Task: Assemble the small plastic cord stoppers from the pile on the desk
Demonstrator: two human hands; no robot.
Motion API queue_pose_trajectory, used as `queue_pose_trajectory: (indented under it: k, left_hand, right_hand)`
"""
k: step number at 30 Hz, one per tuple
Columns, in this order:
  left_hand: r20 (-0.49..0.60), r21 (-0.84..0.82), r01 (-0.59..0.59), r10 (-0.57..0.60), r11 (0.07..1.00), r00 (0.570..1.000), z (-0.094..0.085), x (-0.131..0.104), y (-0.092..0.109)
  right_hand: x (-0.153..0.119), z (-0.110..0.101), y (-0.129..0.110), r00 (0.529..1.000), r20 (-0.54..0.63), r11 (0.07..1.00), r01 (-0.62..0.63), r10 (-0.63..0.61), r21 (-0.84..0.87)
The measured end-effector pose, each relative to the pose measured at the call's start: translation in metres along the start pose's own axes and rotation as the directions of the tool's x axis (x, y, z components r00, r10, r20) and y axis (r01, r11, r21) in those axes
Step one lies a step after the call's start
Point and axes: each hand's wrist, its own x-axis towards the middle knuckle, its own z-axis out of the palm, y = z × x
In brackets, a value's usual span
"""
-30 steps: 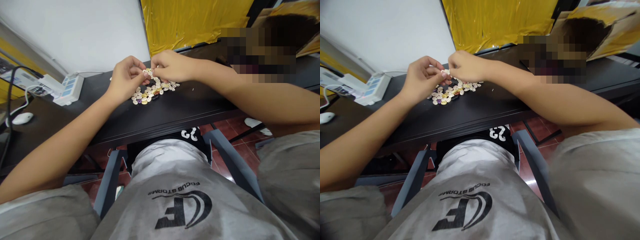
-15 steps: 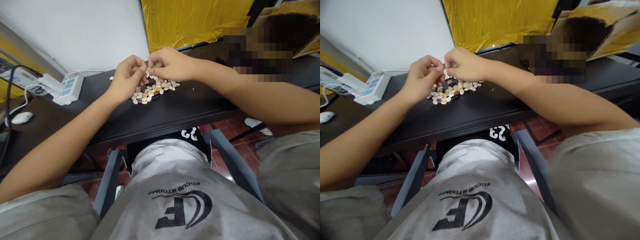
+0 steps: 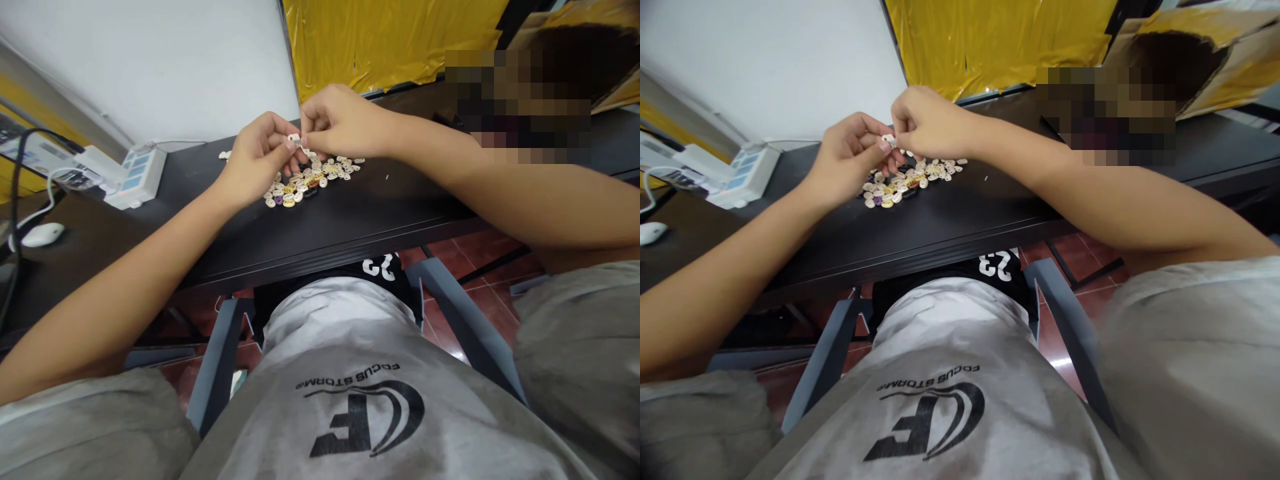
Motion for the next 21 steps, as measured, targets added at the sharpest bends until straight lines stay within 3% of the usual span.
queue_pose_trajectory:
  k: [5,11,21]
  left_hand:
    - [-0.059,-0.100,0.016,-0.022,0.995,0.998,0.000,0.000,-0.002]
    - [-0.059,0.094,-0.041,0.047,0.995,0.997,-0.001,-0.004,-0.007]
    - [0.007,0.106,0.000,-0.001,0.994,1.000,0.000,-0.011,-0.003]
  right_hand:
    - [0.000,0.000,0.001,1.000,-0.021,1.000,0.012,-0.012,-0.002]
    - [0.000,-0.002,0.003,0.995,-0.069,0.997,0.068,-0.071,-0.039]
    - [0.001,0.002,0.003,0.999,0.006,0.989,0.051,-0.050,-0.140]
